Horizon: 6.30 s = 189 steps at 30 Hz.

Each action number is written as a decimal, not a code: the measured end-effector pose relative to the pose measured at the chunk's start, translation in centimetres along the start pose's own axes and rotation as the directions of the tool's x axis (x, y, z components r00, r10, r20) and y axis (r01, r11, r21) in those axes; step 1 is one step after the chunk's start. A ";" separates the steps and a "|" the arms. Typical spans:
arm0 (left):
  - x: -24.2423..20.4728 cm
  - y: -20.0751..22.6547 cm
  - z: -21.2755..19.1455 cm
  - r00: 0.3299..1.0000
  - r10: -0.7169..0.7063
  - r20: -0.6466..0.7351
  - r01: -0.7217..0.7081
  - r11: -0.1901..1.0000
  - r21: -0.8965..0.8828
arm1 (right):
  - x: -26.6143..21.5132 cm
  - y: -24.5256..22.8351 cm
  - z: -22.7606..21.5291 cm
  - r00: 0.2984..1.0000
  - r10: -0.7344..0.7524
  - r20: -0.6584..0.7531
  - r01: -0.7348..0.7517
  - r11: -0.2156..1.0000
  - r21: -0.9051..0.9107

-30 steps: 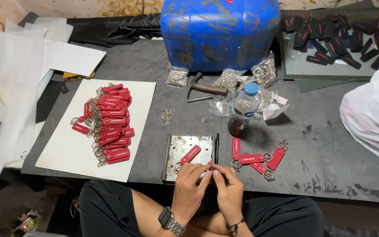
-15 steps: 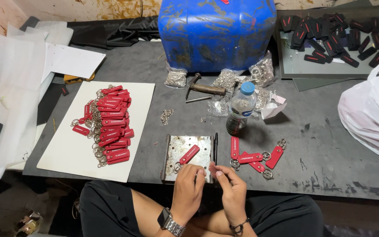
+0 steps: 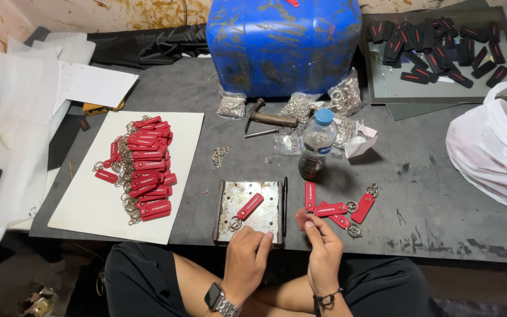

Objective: Assembling keychains by attaching metal rings and chains to plastic tags

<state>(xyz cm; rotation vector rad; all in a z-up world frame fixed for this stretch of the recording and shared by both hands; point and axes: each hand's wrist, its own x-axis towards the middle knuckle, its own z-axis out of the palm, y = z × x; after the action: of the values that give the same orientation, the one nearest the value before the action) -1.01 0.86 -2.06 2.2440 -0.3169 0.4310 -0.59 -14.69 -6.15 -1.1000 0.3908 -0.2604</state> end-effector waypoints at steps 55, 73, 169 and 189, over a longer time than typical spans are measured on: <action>-0.4 -7.7 -3.6 0.995 -0.028 -0.098 0.036 0.997 0.072 | -0.9 0.7 8.3 0.666 -0.470 0.579 0.656 -0.002 -0.755; -0.6 -8.0 -4.4 0.998 -0.004 -0.069 0.002 1.000 -0.026 | 0.7 -1.1 8.3 0.406 -0.177 0.896 0.888 -0.156 -0.433; -0.8 -7.9 -3.5 0.995 -0.035 -0.090 0.038 0.999 0.022 | -0.1 -0.4 8.5 0.510 -0.258 0.821 0.852 0.023 -0.522; -1.2 -8.4 -2.9 0.996 -0.064 -0.064 0.067 0.997 0.033 | 2.5 0.1 7.2 0.592 -0.462 0.660 0.684 -0.146 -0.715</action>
<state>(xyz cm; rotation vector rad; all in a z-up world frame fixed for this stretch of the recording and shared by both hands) 0.31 8.49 -6.47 2.2633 -0.2036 0.4751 4.78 -9.82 -3.85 -2.6438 -0.3091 -0.8076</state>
